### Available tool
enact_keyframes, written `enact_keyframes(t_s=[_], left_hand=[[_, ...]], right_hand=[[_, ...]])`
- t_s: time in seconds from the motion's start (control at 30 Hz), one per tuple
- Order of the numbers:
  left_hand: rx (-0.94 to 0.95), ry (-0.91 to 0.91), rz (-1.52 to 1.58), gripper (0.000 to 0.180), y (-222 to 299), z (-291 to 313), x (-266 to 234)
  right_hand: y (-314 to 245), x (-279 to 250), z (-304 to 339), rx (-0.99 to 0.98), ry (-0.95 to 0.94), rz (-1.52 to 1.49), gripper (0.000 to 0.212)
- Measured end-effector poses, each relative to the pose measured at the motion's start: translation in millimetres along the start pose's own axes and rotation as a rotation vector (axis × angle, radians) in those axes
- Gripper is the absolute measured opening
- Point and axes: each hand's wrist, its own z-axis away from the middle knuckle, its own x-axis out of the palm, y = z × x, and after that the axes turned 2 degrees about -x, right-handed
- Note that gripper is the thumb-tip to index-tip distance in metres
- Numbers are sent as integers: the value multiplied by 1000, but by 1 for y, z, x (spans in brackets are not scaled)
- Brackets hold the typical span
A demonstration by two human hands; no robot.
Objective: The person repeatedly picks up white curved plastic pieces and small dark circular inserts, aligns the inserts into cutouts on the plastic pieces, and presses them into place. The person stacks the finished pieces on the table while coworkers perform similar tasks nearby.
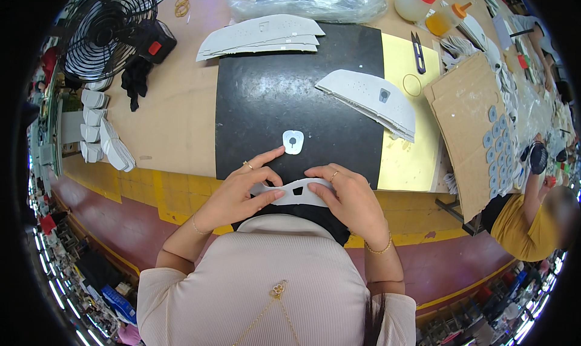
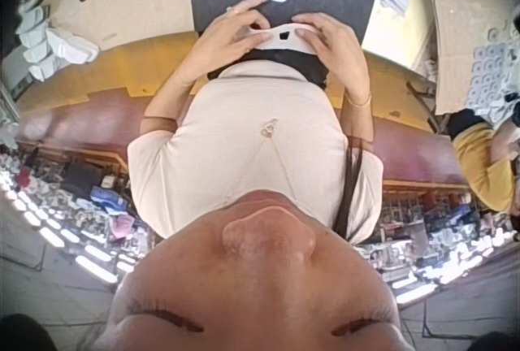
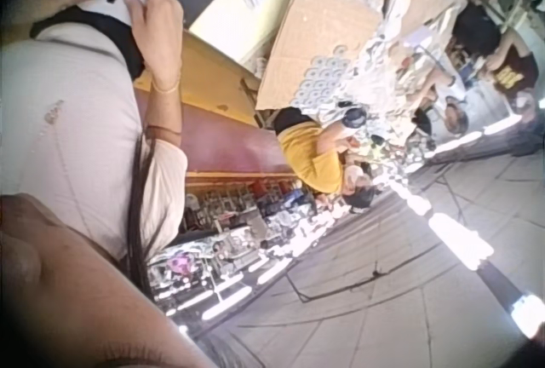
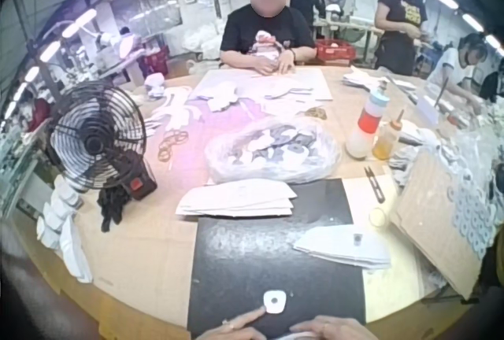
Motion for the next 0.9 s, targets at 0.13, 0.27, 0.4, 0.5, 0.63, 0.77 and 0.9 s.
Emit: enact_keyframes(t_s=[0.13, 0.27, 0.4, 0.5, 0.63, 0.77, 0.9], left_hand=[[-30, 70, 28, 15, 1, -1, 1], [-97, 97, 21, 13, 2, -7, -7], [-25, 217, 70, 11, 2, -11, -9], [94, 258, -29, 10, -5, -16, -12], [151, 365, -94, 12, -9, -27, -12], [151, 445, -159, 19, -10, -36, -8], [149, 490, -209, 25, -14, -39, -1]], right_hand=[[1, 1, -2, -54, 52, 16, 22], [6, 2, -4, -40, 62, 28, 20], [0, -6, -6, 66, 6, 50, 17], [-2, -7, -9, 121, 58, -43, 16], [-2, 1, -21, -6, 225, -78, 11], [3, 8, -31, -176, 288, 15, 9], [11, 13, -38, -234, 319, 127, 10]])
